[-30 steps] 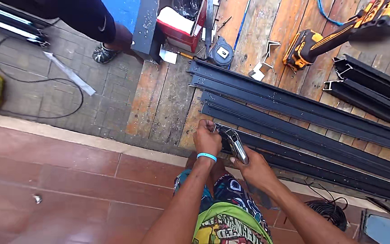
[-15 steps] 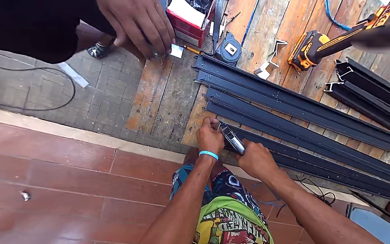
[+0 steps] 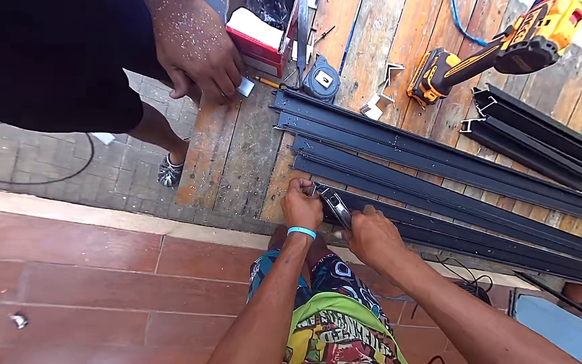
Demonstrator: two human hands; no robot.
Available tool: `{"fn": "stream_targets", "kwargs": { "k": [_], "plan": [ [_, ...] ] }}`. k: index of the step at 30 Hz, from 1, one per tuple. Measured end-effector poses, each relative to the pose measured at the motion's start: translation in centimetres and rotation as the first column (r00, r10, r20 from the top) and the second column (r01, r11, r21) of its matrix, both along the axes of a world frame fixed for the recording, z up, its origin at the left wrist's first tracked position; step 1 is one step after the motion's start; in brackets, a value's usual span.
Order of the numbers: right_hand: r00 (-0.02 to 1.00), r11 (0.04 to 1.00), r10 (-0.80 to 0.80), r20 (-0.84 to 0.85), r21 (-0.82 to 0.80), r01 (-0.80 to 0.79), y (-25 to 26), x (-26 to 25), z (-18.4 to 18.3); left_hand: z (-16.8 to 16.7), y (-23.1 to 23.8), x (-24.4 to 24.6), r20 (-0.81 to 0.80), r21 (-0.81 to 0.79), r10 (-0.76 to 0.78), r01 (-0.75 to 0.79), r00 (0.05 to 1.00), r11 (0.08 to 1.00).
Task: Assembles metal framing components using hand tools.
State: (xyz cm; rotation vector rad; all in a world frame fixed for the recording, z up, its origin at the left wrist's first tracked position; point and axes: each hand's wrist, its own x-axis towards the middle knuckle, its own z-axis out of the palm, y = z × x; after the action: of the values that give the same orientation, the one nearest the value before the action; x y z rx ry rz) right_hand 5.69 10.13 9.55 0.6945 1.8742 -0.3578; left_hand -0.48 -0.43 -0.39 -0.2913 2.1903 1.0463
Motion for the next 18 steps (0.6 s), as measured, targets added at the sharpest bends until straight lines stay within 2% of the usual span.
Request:
{"fn": "stream_targets", "kwargs": {
  "k": [1, 3, 6, 12, 16, 18],
  "plan": [
    [0.999, 0.999, 0.036, 0.024, -0.016, -0.036, 0.0, -0.4, 0.9, 0.0, 0.0, 0.0, 0.006, 0.001, -0.003, 0.003, 1.0, 1.0],
    [0.998, 0.996, 0.012, 0.055, -0.089, -0.007, 0.1, -0.9, 1.9, 0.0, 0.0, 0.1, 0.011, -0.005, -0.011, 0.011, 1.0, 1.0],
    [0.984, 0.974, -0.178, 0.028, -0.136, 0.18, -0.1, -1.0, 1.9, -0.1, 0.1, 0.0, 0.01, -0.012, -0.021, 0.021, 1.0, 1.0],
    [0.935, 0.928, -0.345, -0.086, -0.177, 0.327, -0.4, 1.2, 0.0, 0.0, -0.1, -0.3, -0.001, -0.021, -0.044, 0.044, 0.999, 0.999],
    [0.821, 0.832, -0.543, -0.173, -0.244, 0.498, -0.4, 3.1, -1.7, 0.2, 0.0, -0.3, -0.012, -0.024, -0.057, 0.057, 0.998, 0.998],
    [0.79, 0.791, -0.597, -0.141, -0.27, 0.549, -0.8, 3.5, -2.1, 0.2, -0.1, -0.2, -0.027, -0.018, -0.071, 0.07, 0.997, 0.997]
  ]
}}
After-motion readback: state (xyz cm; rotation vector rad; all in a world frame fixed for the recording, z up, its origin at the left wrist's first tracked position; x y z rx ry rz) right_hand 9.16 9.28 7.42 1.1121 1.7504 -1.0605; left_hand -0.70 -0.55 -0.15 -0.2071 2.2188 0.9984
